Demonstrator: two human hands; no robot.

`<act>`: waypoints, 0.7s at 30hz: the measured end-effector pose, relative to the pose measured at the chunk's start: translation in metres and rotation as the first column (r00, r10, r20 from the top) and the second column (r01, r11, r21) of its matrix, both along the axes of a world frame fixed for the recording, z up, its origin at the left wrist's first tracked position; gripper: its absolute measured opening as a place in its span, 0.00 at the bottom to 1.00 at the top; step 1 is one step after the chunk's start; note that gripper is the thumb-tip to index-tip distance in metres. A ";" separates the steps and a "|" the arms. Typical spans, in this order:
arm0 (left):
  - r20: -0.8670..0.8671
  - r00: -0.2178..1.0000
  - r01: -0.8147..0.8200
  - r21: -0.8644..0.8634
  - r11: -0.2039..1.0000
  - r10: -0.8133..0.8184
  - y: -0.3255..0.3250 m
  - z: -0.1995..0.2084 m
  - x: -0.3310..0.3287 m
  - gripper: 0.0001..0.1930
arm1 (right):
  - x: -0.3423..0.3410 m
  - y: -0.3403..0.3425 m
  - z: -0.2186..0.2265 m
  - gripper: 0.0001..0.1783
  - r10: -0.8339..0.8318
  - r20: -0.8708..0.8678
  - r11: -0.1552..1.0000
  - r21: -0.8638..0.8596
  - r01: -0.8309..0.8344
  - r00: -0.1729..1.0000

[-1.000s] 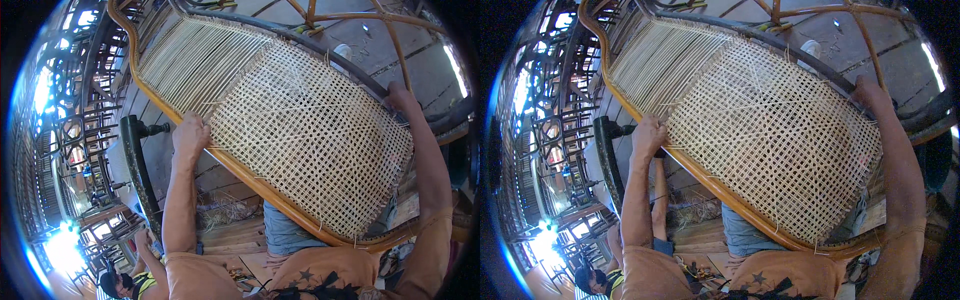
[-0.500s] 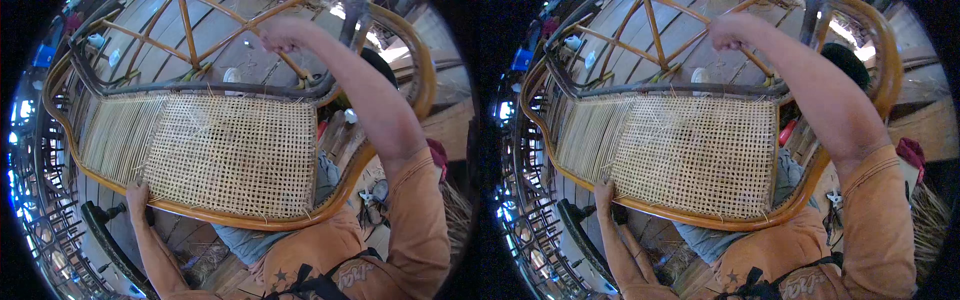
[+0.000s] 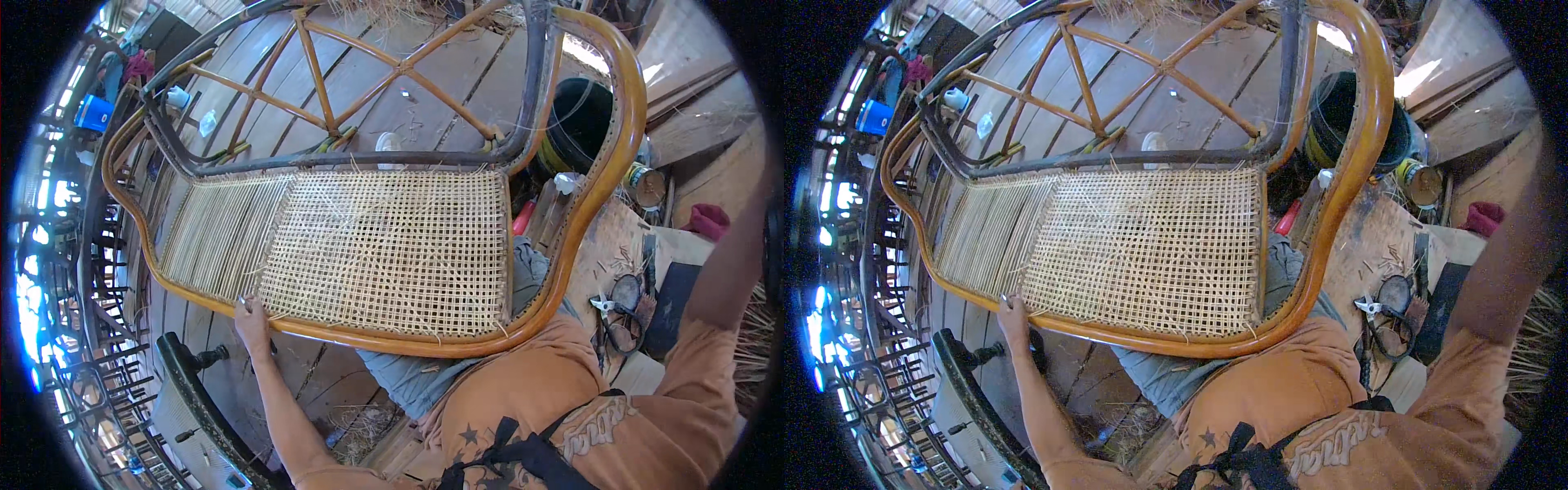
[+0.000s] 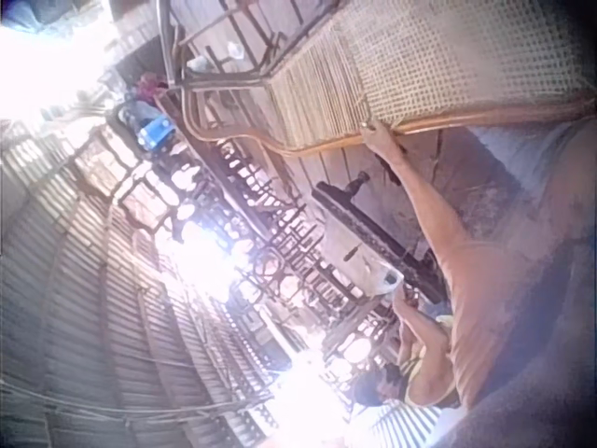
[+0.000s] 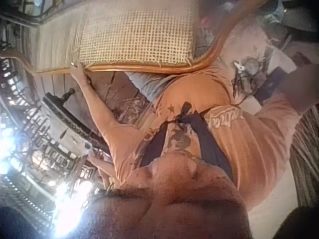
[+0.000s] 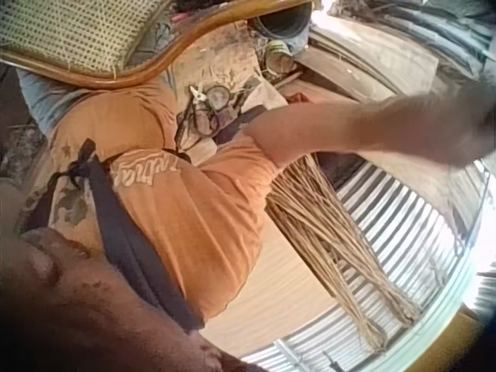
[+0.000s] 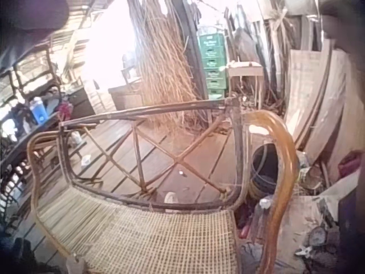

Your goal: The recorder is weaving and securing a rattan or cane mesh into a wooden chair frame.

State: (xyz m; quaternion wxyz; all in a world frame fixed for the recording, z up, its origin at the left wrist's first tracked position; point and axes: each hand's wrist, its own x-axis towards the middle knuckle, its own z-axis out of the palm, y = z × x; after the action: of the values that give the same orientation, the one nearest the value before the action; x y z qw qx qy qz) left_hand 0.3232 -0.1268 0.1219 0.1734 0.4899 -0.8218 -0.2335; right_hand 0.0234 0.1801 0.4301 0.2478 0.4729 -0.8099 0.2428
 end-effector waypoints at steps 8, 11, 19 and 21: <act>0.177 0.973 -0.076 -0.356 0.931 0.147 0.021 0.034 0.008 0.17 | -0.030 0.197 -0.175 0.14 0.295 0.668 0.867 -0.487 0.103 0.683; -0.290 0.952 -0.203 -0.337 0.919 0.104 0.060 0.063 -0.050 0.19 | 0.013 0.140 -0.223 0.13 0.309 0.946 0.949 -0.299 -0.098 0.102; -0.396 0.846 0.500 0.359 0.789 -0.356 0.239 0.044 -0.193 0.24 | 0.048 0.050 -0.293 0.24 0.597 0.802 0.786 -0.592 -0.178 -0.032; -0.307 0.713 0.698 0.217 0.683 -0.630 0.227 0.023 -0.208 0.19 | 0.043 0.049 -0.305 0.21 0.480 0.817 0.874 -0.477 0.092 -0.320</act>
State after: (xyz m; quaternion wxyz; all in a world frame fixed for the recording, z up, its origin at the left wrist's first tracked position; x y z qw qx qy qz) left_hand 0.1150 0.1007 0.1453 0.0800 0.1506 -0.8718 -0.4592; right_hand 0.0664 0.2290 0.1247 -0.4623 0.1668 -0.5194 0.6990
